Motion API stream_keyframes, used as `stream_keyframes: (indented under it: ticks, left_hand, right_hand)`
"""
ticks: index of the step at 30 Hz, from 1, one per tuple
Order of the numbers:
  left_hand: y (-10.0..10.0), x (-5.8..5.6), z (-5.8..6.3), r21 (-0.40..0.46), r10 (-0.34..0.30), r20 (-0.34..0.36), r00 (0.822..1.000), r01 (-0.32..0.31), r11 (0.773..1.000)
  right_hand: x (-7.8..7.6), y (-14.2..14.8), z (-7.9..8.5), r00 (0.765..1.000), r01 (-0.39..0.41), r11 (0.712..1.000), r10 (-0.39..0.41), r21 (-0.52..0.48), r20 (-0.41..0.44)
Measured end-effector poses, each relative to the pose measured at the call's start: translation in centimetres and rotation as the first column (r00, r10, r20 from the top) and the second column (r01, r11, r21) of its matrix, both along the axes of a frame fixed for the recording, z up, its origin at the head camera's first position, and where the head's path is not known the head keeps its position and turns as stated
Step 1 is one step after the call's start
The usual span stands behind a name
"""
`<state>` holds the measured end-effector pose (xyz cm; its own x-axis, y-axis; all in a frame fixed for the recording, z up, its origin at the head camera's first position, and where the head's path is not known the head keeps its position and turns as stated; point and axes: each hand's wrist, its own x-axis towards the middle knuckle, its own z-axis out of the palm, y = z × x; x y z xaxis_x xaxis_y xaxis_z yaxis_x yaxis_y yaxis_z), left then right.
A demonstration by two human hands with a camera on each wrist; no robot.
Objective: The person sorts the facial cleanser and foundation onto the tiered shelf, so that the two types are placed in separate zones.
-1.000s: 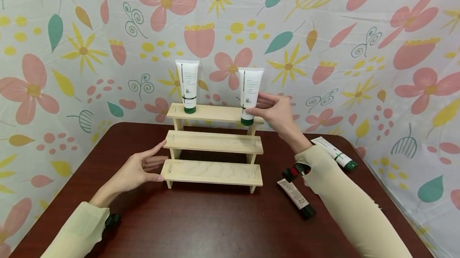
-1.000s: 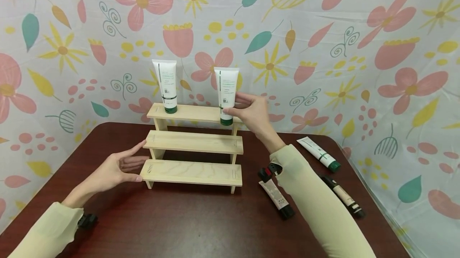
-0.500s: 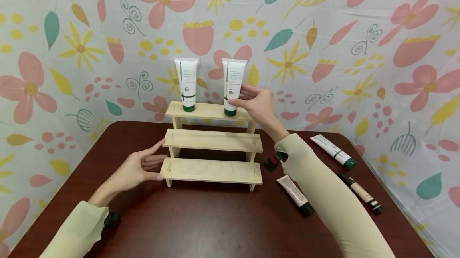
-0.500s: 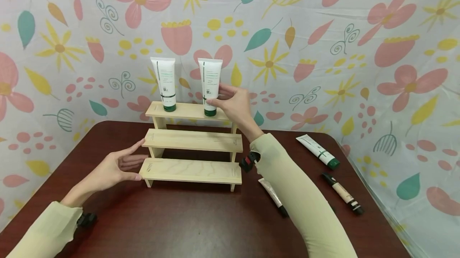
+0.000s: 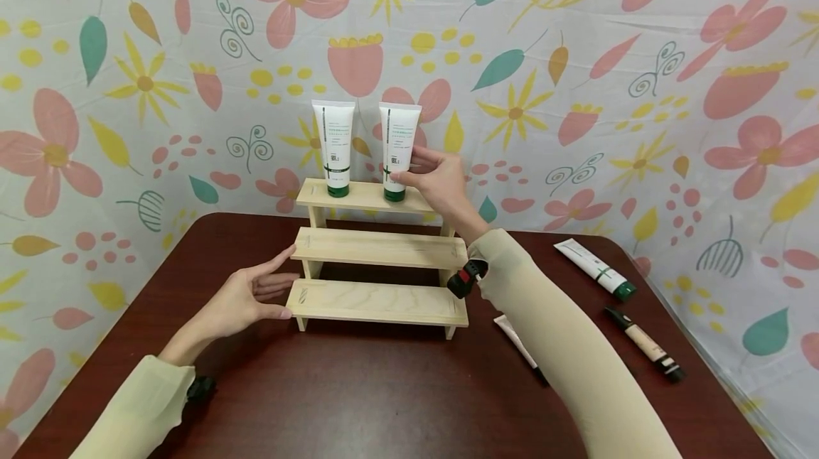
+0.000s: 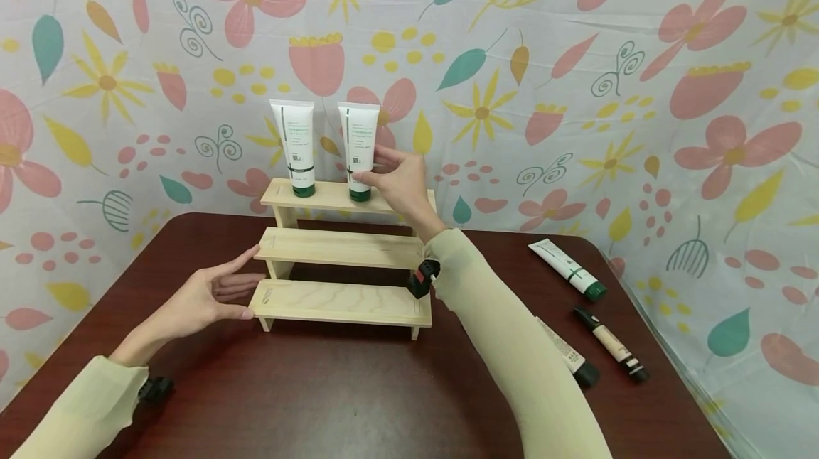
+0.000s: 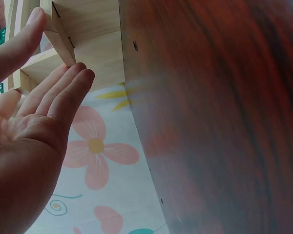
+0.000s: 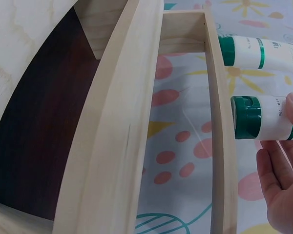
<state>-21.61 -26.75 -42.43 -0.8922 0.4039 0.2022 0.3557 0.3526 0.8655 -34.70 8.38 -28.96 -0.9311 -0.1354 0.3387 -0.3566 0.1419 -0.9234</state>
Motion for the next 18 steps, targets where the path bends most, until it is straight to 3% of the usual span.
stream_keyframes:
  ticks: [18]
  left_hand:
    - [0.1, 0.14, 0.11, 0.003, 0.002, -0.004, 1.0, -0.002, 1.0]
  right_hand:
    - [-0.72, -0.94, -0.76, 1.0, -0.01, 1.0, 0.01, -0.027, -0.013]
